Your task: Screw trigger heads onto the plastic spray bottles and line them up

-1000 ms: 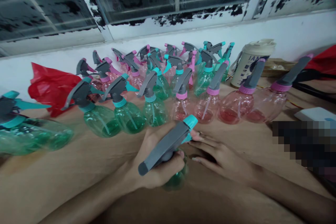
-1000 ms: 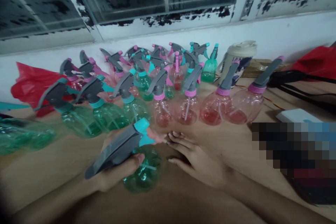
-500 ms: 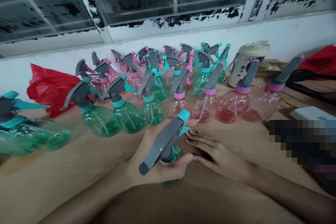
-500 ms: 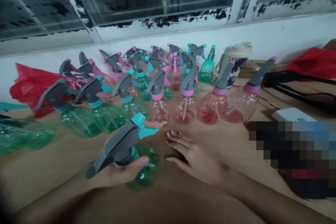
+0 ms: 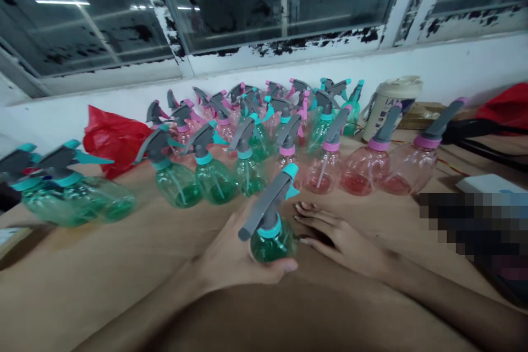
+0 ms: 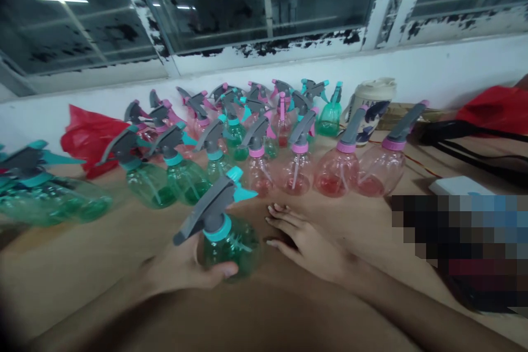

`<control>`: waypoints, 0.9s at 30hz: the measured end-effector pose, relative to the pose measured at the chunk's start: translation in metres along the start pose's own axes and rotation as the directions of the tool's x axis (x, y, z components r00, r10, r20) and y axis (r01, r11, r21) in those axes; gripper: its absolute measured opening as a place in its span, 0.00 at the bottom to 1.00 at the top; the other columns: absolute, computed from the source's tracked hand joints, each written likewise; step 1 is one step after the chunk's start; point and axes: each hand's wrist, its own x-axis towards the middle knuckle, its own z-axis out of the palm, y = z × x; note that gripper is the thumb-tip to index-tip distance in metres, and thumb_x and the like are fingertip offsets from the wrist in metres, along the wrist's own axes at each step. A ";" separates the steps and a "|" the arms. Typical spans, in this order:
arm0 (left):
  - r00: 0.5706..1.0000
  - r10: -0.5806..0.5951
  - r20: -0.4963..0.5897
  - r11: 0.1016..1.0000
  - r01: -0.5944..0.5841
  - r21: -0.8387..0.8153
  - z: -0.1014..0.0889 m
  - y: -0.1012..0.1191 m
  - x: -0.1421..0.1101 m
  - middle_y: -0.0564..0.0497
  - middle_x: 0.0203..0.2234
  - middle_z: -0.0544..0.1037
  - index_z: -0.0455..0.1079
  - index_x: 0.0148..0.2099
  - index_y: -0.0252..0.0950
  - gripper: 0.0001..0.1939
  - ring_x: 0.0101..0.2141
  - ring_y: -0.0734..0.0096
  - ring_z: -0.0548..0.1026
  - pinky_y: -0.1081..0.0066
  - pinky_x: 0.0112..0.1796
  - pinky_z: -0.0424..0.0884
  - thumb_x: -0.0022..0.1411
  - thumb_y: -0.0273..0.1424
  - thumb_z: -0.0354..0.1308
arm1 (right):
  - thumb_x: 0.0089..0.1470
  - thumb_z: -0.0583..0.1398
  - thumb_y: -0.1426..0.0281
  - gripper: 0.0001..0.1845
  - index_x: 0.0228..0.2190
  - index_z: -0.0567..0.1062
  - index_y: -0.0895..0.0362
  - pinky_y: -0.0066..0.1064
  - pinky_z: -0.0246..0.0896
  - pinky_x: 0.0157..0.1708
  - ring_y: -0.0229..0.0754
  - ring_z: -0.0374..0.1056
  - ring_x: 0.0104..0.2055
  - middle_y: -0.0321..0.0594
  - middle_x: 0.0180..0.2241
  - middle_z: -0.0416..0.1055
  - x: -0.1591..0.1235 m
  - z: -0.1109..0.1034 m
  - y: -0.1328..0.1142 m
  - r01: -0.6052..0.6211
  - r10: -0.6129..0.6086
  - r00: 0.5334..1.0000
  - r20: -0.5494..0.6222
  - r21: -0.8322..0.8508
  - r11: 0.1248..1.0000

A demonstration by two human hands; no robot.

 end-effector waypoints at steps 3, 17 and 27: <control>0.998 -0.047 -0.034 0.998 0.048 0.029 0.010 -0.003 -0.016 0.44 0.43 0.72 0.59 0.51 0.37 0.28 0.45 0.55 0.72 0.54 0.46 0.68 0.49 0.37 0.61 | 0.59 0.51 0.61 0.24 0.56 0.62 0.55 0.46 0.51 0.58 0.46 0.51 0.61 0.43 0.58 0.59 -0.001 0.004 0.001 -0.012 0.013 1.000 0.013 -0.039 0.999; 0.946 -0.097 -0.310 0.929 0.198 0.313 -0.037 -0.036 -0.105 0.46 0.45 0.71 0.60 0.53 0.41 0.24 0.46 0.54 0.71 0.56 0.45 0.70 0.56 0.42 0.58 | 0.56 0.51 0.54 0.24 0.49 0.70 0.54 0.47 0.57 0.54 0.51 0.62 0.54 0.44 0.54 0.66 0.016 0.005 -0.018 -0.078 0.095 0.995 0.043 -0.297 0.952; 0.758 -0.079 -0.647 0.822 0.416 0.388 -0.102 -0.120 -0.148 0.46 0.42 0.70 0.61 0.50 0.38 0.23 0.43 0.57 0.71 0.58 0.45 0.69 0.56 0.45 0.58 | 0.59 0.50 0.59 0.18 0.43 0.72 0.53 0.43 0.67 0.42 0.48 0.72 0.42 0.41 0.44 0.74 0.067 0.005 -0.071 0.053 -0.044 0.998 0.040 -0.250 0.967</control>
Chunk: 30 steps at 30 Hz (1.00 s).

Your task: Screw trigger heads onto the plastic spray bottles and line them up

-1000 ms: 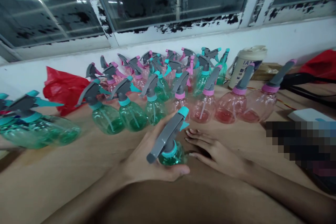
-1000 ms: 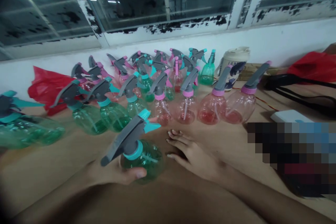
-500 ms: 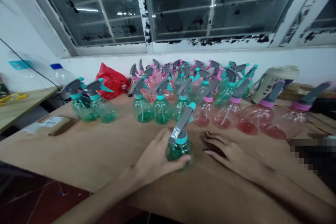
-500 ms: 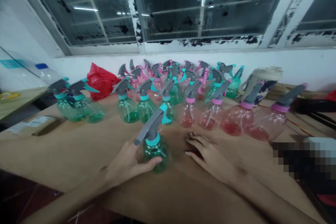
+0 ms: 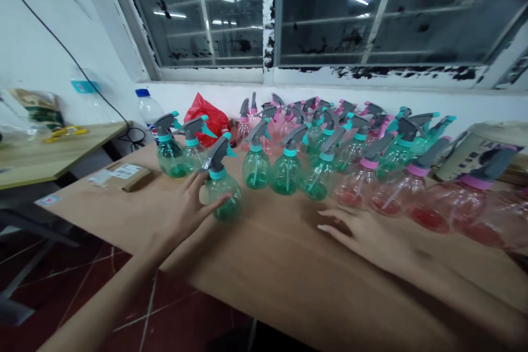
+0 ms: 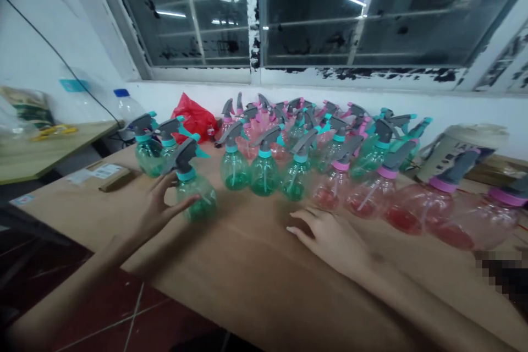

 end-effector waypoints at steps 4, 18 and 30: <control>0.999 -0.053 -0.005 0.999 0.053 0.013 0.007 -0.014 0.020 0.43 0.44 0.73 0.58 0.52 0.38 0.28 0.45 0.54 0.73 0.56 0.43 0.70 0.54 0.46 0.59 | 0.59 0.51 0.60 0.16 0.41 0.73 0.54 0.39 0.69 0.34 0.45 0.73 0.36 0.40 0.39 0.76 0.023 -0.006 -0.029 0.067 -0.067 0.997 -0.043 0.007 0.998; 0.998 -0.041 0.042 0.999 0.040 0.018 0.019 -0.029 0.077 0.43 0.40 0.73 0.66 0.48 0.35 0.23 0.40 0.57 0.74 0.62 0.40 0.73 0.53 0.41 0.60 | 0.57 0.54 0.64 0.13 0.39 0.74 0.55 0.39 0.68 0.32 0.45 0.73 0.33 0.39 0.35 0.77 0.053 0.003 -0.069 0.109 -0.110 0.994 0.016 0.065 0.992; 0.997 -0.078 -0.016 0.996 0.078 0.050 0.023 -0.024 0.081 0.42 0.43 0.73 0.64 0.49 0.37 0.22 0.43 0.51 0.73 0.56 0.42 0.71 0.53 0.38 0.62 | 0.56 0.55 0.64 0.13 0.40 0.74 0.54 0.38 0.69 0.30 0.46 0.74 0.33 0.39 0.35 0.76 0.035 0.008 -0.063 0.063 -0.066 0.997 0.050 0.061 0.996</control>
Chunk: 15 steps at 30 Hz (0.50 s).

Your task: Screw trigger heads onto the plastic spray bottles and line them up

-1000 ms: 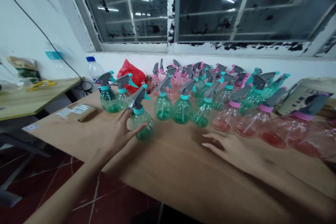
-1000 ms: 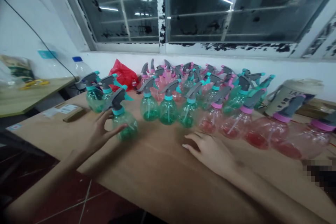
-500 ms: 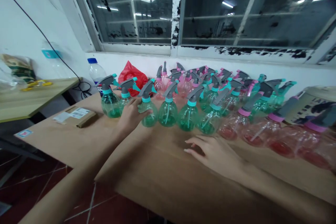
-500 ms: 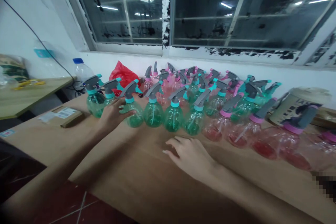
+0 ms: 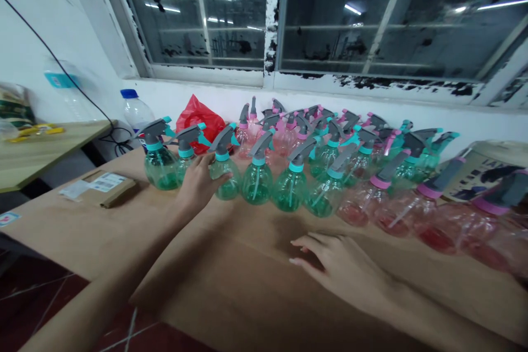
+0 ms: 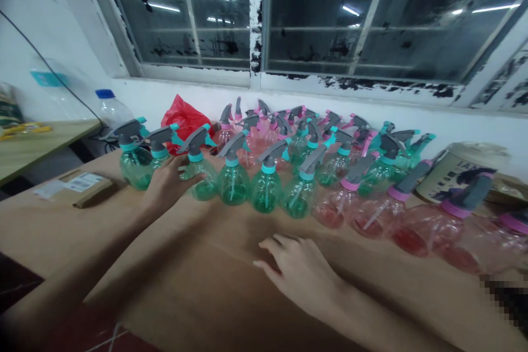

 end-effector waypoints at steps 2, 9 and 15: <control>1.000 -0.012 -0.024 1.000 0.012 0.014 -0.002 0.002 -0.006 0.41 0.46 0.71 0.62 0.51 0.38 0.25 0.46 0.49 0.72 0.54 0.44 0.70 0.52 0.38 0.63 | 0.56 0.56 0.64 0.12 0.40 0.74 0.54 0.38 0.69 0.30 0.46 0.74 0.33 0.39 0.35 0.76 -0.005 -0.001 0.001 -0.009 0.009 1.000 0.017 0.002 1.000; 0.987 0.053 -0.152 0.983 -0.025 0.182 -0.012 0.023 -0.044 0.40 0.46 0.68 0.59 0.55 0.36 0.24 0.48 0.49 0.68 0.54 0.46 0.68 0.60 0.40 0.55 | 0.56 0.55 0.63 0.13 0.40 0.73 0.53 0.39 0.70 0.29 0.47 0.74 0.32 0.40 0.36 0.77 -0.018 -0.008 0.011 -0.040 0.040 0.999 0.012 -0.015 0.999; 0.997 0.066 0.051 0.989 -0.059 -0.133 0.004 0.055 -0.032 0.45 0.45 0.69 0.59 0.53 0.39 0.21 0.44 0.58 0.73 0.59 0.41 0.73 0.60 0.39 0.55 | 0.57 0.54 0.61 0.13 0.41 0.73 0.51 0.38 0.70 0.30 0.47 0.74 0.34 0.38 0.36 0.77 -0.023 -0.008 0.019 -0.051 0.051 0.998 -0.040 -0.011 0.999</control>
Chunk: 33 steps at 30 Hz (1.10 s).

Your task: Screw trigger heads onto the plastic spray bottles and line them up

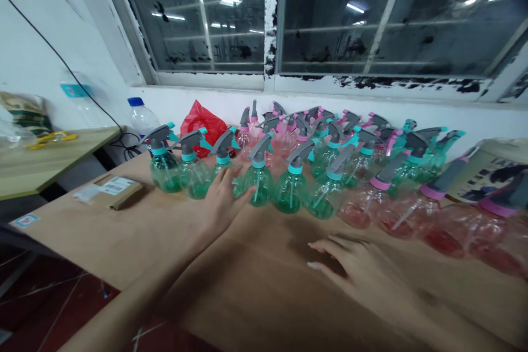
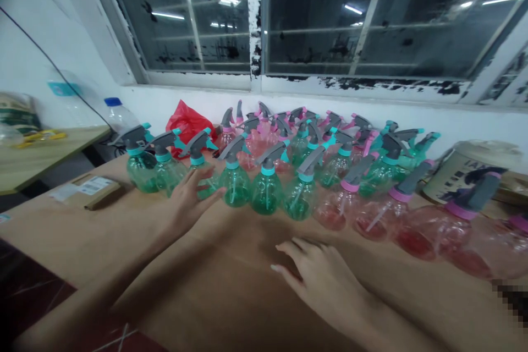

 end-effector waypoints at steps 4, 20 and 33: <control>1.000 0.007 0.015 1.000 -0.007 -0.031 0.017 0.008 0.020 0.42 0.47 0.69 0.59 0.51 0.35 0.20 0.49 0.57 0.70 0.59 0.46 0.71 0.59 0.40 0.54 | 0.57 0.54 0.61 0.13 0.41 0.73 0.51 0.41 0.70 0.32 0.47 0.73 0.35 0.39 0.37 0.76 -0.003 -0.002 0.001 0.005 -0.005 1.000 -0.018 -0.019 1.000; 0.998 -0.052 0.040 0.998 0.050 0.039 0.020 0.016 0.013 0.42 0.39 0.73 0.59 0.47 0.36 0.17 0.42 0.49 0.73 0.53 0.40 0.70 0.60 0.39 0.54 | 0.58 0.51 0.58 0.16 0.42 0.72 0.50 0.40 0.71 0.31 0.50 0.74 0.37 0.39 0.40 0.76 -0.030 -0.017 0.013 -0.036 0.034 0.999 -0.015 -0.091 0.995; 0.991 0.012 0.133 1.000 -0.014 0.014 0.004 0.076 -0.063 0.45 0.38 0.71 0.58 0.48 0.36 0.19 0.42 0.55 0.72 0.56 0.41 0.70 0.61 0.42 0.53 | 0.49 0.56 0.48 0.33 0.52 0.64 0.54 0.49 0.64 0.45 0.54 0.67 0.49 0.46 0.51 0.68 -0.017 0.001 0.011 -0.120 0.116 0.993 0.030 0.165 0.979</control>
